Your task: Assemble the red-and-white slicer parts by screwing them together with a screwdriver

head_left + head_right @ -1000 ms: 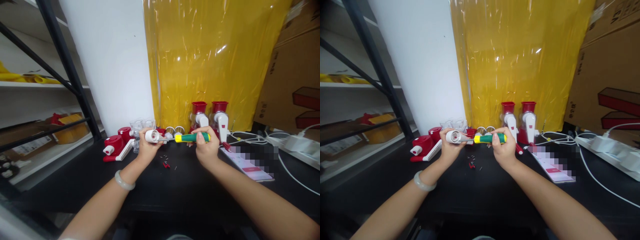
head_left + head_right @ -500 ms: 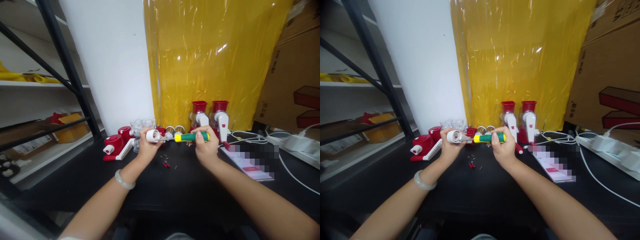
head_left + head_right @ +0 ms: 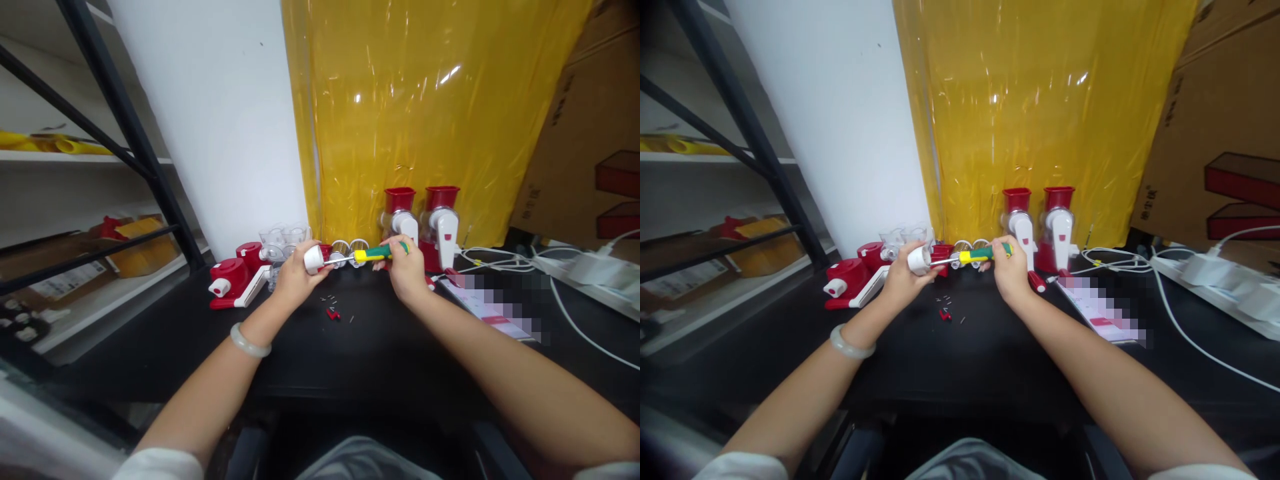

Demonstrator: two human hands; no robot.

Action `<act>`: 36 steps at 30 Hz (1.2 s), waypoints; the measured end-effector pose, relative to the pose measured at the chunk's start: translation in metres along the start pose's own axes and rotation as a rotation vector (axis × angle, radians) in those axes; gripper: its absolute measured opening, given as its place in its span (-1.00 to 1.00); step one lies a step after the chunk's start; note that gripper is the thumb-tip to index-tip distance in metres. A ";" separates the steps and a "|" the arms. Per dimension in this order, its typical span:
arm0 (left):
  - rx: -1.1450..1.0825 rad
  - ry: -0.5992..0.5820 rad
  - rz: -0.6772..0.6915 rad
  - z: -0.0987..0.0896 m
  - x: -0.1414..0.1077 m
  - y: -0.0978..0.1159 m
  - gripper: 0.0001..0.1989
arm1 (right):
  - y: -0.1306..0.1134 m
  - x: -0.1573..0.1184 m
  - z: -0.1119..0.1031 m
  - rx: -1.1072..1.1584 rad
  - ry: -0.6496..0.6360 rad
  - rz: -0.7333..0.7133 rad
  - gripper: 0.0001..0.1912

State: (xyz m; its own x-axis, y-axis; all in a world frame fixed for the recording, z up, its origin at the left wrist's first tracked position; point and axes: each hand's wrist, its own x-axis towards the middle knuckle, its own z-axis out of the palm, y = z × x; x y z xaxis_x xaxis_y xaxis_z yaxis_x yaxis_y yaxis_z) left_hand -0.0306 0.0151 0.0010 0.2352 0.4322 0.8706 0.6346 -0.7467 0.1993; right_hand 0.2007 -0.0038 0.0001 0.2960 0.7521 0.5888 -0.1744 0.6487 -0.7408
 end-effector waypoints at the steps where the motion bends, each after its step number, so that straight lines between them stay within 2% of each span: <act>1: 0.017 -0.023 -0.009 -0.001 0.000 0.001 -0.37 | 0.003 0.002 -0.001 0.037 0.008 0.024 -0.75; 7: 0.066 -0.176 -0.091 -0.011 0.005 0.011 -0.43 | 0.017 0.006 -0.002 0.136 0.004 0.130 -0.77; 14: 0.062 -0.255 -0.175 -0.013 0.006 0.010 -0.44 | 0.023 0.005 -0.003 0.141 -0.026 0.260 -0.73; 18: 0.043 -0.287 -0.170 -0.012 0.006 0.011 -0.49 | 0.025 0.005 -0.005 0.163 -0.019 0.321 -0.65; 22: 0.017 -0.355 -0.239 -0.010 0.005 0.009 -0.50 | 0.032 0.004 -0.009 0.188 -0.063 0.358 -0.57; 30: -0.057 -0.394 -0.313 0.003 -0.002 -0.005 -0.54 | 0.049 0.003 -0.014 0.160 -0.007 0.366 -0.78; 36: -0.049 -0.435 -0.390 0.006 -0.003 -0.006 -0.54 | 0.051 0.001 -0.012 0.131 0.027 0.380 -0.83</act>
State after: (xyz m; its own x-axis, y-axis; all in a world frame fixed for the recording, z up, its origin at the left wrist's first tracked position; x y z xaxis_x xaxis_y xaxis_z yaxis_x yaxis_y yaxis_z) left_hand -0.0309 0.0207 -0.0055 0.2784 0.8400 0.4657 0.7026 -0.5087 0.4976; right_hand 0.2034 0.0284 -0.0411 0.2116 0.9390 0.2710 -0.3940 0.3357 -0.8556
